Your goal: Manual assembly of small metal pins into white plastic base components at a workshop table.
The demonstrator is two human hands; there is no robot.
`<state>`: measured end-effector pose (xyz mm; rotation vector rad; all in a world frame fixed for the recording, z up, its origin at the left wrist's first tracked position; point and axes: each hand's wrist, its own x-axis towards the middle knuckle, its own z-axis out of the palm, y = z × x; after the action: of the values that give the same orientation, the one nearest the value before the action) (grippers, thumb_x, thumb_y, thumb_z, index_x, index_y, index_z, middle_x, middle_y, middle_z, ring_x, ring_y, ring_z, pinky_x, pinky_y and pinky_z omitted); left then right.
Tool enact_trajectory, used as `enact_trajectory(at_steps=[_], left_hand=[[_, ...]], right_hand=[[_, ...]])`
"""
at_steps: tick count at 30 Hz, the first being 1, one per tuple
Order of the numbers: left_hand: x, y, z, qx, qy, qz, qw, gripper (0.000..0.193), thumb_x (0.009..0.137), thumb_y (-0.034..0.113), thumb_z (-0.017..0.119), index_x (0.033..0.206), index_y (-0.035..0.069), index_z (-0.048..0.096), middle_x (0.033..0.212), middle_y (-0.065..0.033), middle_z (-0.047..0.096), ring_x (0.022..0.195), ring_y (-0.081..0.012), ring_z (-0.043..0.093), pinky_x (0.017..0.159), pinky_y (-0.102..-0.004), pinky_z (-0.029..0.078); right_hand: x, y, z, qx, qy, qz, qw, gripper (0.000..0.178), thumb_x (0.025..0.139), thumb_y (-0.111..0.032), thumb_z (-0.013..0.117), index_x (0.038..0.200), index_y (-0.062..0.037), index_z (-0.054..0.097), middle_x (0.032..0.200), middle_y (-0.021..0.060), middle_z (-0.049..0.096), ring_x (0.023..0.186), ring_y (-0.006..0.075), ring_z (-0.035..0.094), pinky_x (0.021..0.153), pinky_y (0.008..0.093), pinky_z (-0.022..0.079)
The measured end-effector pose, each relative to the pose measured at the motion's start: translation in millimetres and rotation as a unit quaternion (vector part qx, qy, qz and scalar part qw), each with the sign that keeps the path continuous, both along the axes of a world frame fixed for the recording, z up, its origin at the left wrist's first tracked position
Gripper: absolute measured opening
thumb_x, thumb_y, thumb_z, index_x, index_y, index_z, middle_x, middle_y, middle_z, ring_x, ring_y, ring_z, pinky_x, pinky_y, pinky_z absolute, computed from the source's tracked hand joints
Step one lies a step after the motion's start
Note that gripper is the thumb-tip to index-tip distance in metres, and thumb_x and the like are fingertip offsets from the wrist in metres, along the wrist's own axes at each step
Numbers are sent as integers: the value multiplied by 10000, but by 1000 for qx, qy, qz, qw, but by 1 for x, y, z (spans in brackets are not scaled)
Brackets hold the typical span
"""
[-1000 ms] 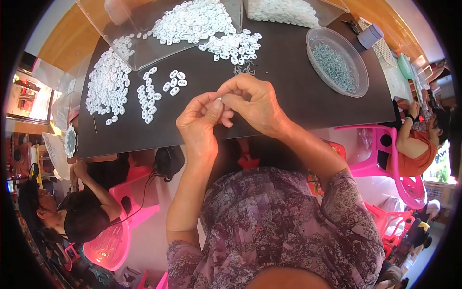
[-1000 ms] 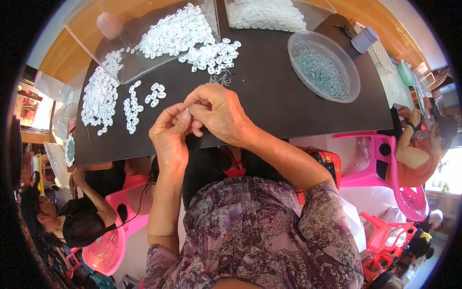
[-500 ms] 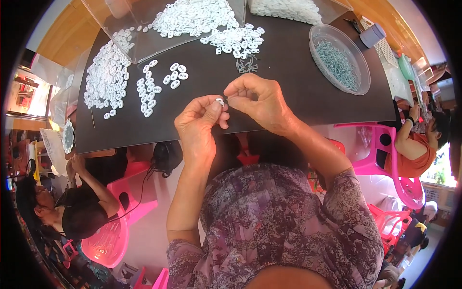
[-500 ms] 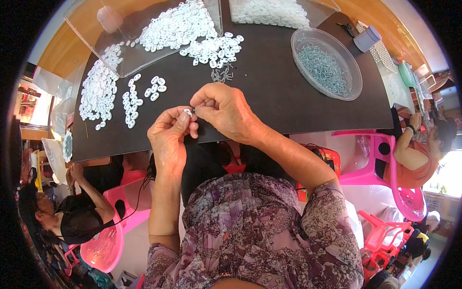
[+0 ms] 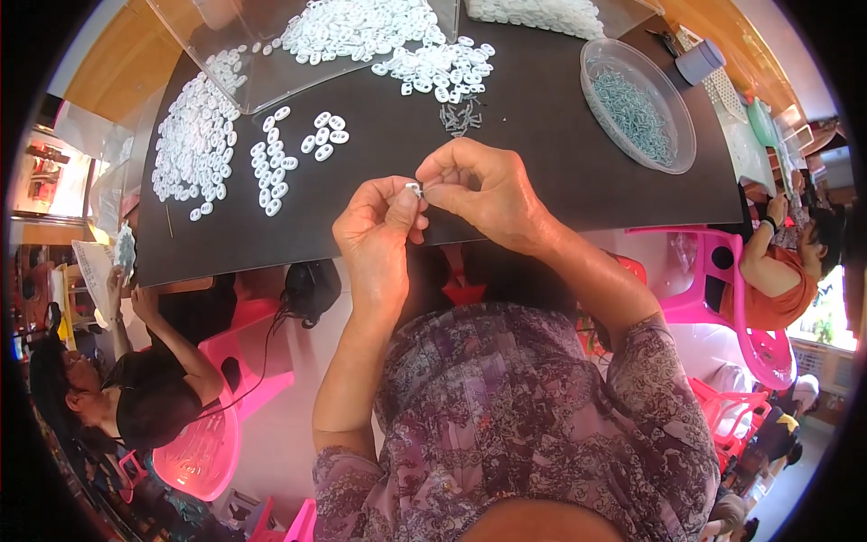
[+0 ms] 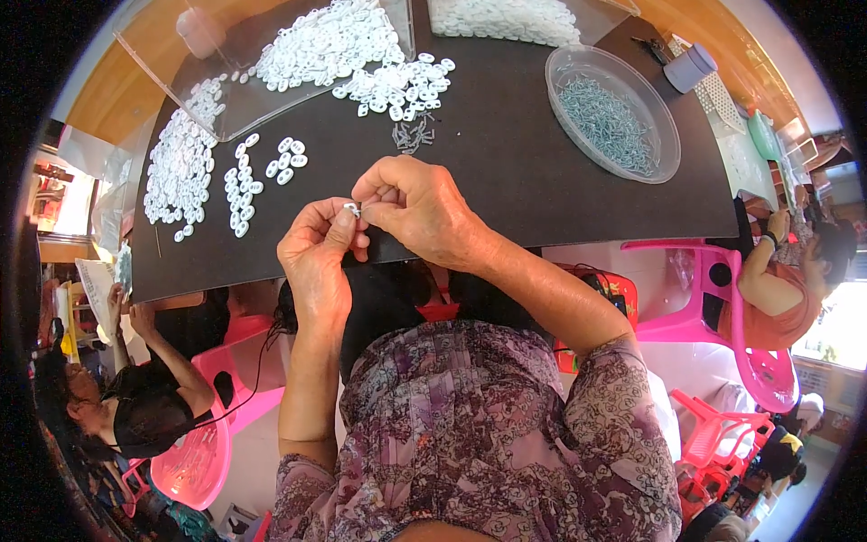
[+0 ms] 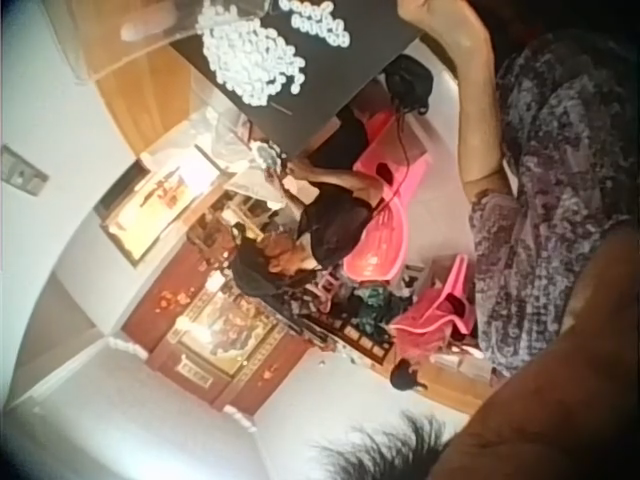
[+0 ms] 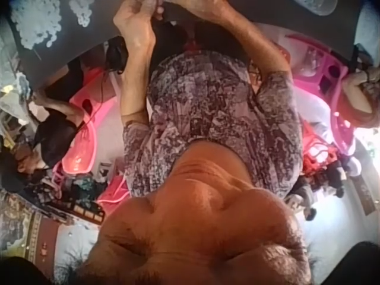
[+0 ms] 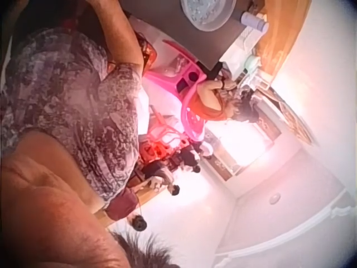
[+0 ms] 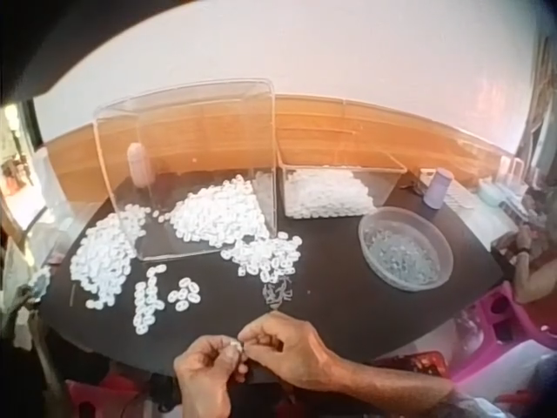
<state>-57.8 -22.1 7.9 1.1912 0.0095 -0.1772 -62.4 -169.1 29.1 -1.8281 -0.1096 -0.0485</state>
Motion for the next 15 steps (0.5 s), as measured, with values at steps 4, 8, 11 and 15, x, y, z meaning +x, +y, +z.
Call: enact_trajectory(at_steps=[4, 8, 11, 15], left_hand=[[-1, 0, -3, -1, -16, -1, 1000, 75, 871, 51, 605, 873, -23, 614, 734, -41, 604, 589, -97, 526, 506, -213, 415], [-5, -2, -6, 45, -52, 12, 998, 72, 875, 48, 598, 893, -22, 606, 745, -21, 588, 592, -72, 510, 514, -200, 411], [-8, -5, -9, 66, -83, 29, 994, 70, 881, 51, 593, 904, -15, 602, 751, -5, 577, 598, -55, 497, 520, -190, 405], [-10, -8, -17, 108, -147, 54, 982, 71, 891, 67, 591, 902, -3, 598, 753, 16, 562, 604, -38, 474, 528, -175, 394]], right_hand=[[0, -1, -3, 6, 21, 16, 1000, 159, 811, -33, 637, 958, 20, 608, 818, 23, 624, 740, 50, 572, 673, 208, 477], [-2, 1, -3, 24, 34, 9, 999, 152, 813, -25, 638, 954, 23, 606, 830, 24, 622, 764, 56, 576, 693, 217, 486], [-2, 4, -9, 60, 15, -14, 998, 121, 787, -25, 638, 887, 36, 611, 749, 31, 606, 705, 62, 566, 631, 231, 484], [-2, 3, -16, 96, 13, -16, 995, 124, 777, -22, 638, 884, 36, 613, 744, 31, 603, 698, 65, 561, 632, 229, 480]])
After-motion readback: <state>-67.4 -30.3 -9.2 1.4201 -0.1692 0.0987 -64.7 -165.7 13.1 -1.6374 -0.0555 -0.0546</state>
